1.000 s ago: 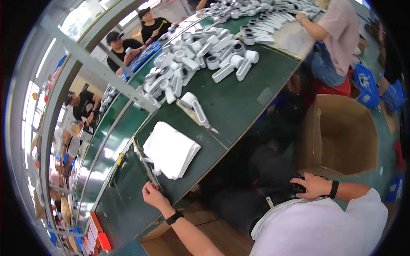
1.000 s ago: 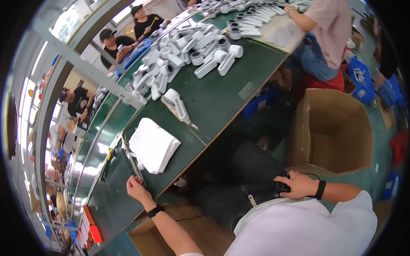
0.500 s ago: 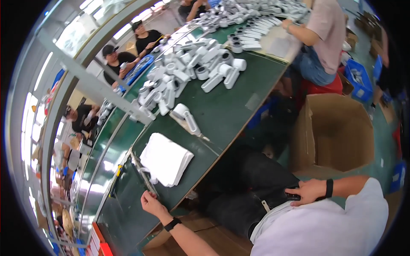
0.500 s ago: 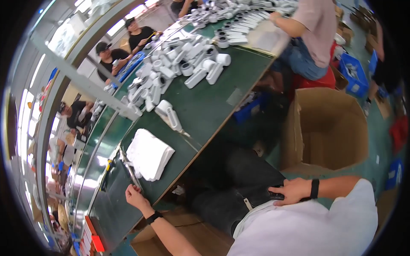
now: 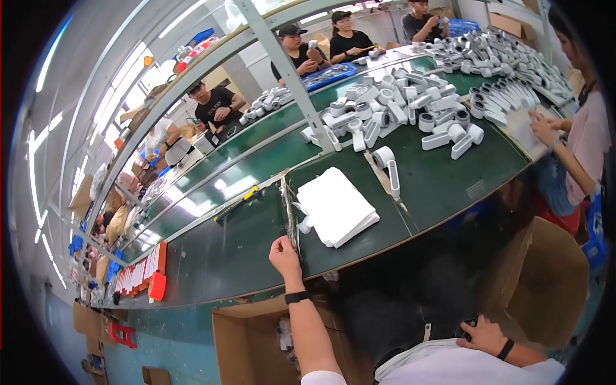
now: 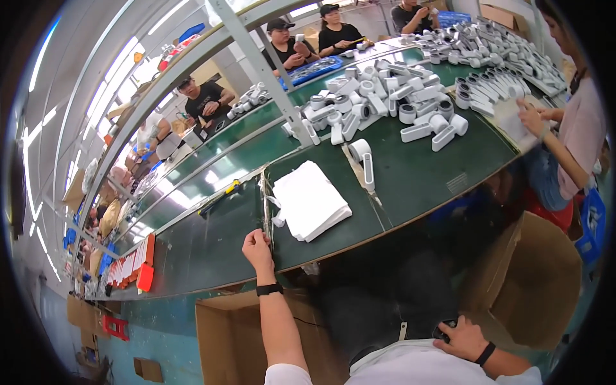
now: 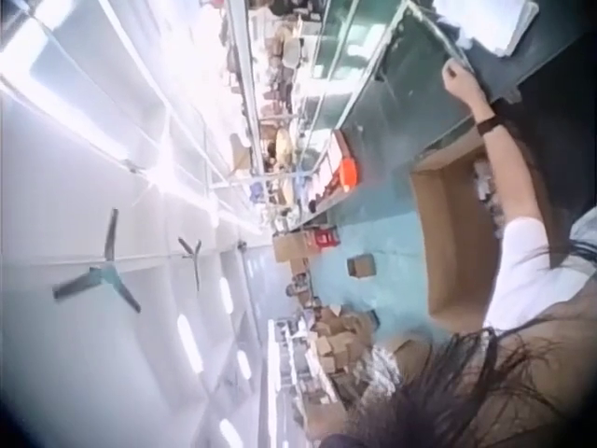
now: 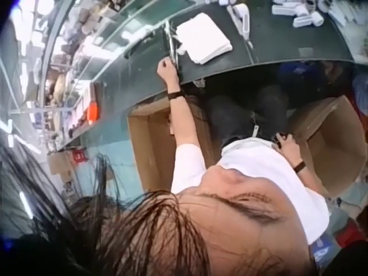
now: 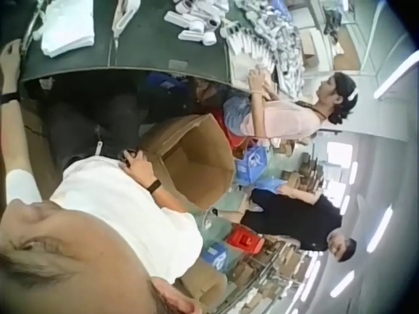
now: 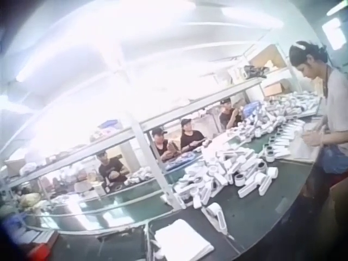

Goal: The person picks up a fan, slides it into a plastic bag, and places the bagged fan into a cardboard box before repeating the process with a second fan.

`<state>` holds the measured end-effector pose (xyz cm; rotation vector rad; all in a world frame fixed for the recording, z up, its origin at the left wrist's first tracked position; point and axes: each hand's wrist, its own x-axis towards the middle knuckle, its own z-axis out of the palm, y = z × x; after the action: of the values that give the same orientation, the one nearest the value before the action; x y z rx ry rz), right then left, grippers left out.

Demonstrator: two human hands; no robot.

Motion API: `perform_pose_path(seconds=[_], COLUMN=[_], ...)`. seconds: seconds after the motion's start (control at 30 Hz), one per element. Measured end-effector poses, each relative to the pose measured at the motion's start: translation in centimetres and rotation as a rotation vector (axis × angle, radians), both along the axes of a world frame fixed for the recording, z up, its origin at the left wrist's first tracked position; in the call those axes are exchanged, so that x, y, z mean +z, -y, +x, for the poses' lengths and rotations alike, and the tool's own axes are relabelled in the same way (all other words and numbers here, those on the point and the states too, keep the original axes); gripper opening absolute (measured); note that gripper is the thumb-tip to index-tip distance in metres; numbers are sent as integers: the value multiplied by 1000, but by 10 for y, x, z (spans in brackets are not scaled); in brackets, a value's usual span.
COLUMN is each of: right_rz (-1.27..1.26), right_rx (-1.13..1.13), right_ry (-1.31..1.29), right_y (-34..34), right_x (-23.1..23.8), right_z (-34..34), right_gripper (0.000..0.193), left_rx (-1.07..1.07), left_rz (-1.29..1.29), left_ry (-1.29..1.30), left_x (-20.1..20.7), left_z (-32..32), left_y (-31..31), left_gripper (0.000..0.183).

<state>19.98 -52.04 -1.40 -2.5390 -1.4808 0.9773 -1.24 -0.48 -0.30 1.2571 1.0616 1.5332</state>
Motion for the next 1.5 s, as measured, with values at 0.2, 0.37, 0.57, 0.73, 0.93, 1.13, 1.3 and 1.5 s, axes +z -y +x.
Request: perform_pose_path(seconds=[0.2,0.37,0.57,0.73,0.93,1.13,1.3,1.5], right_rz=[-90,-2,40,185,101,580,334,150], right_rx=[-212,-209,-237,-345,-330,-220,-17,184], right_ry=[48,20,79,-102,-156,76,-172,-373], right_y=[6,-5,14,9,35,17,22,35], right_x=[-1,-18,-15,-30,-18,-73,-50,-41], right_z=[4,1,6,5,9,4,21,63], right_gripper=[65,75,78,76,77,60,74,94], left_rx=[-12,-2,-16,-6,-22,-7,-20,-11], left_rz=[-10,1,-11,1,-39,-31,-31,-42], left_ry=[-25,-19,-59,-7,25,13,4,25], left_x=[0,1,0,4,8,9,8,10], left_z=[-1,1,-4,0,4,1,1,1], left_y=[1,1,-1,0,2,2,2,0], left_gripper=[12,13,13,13,13,13,12,12])
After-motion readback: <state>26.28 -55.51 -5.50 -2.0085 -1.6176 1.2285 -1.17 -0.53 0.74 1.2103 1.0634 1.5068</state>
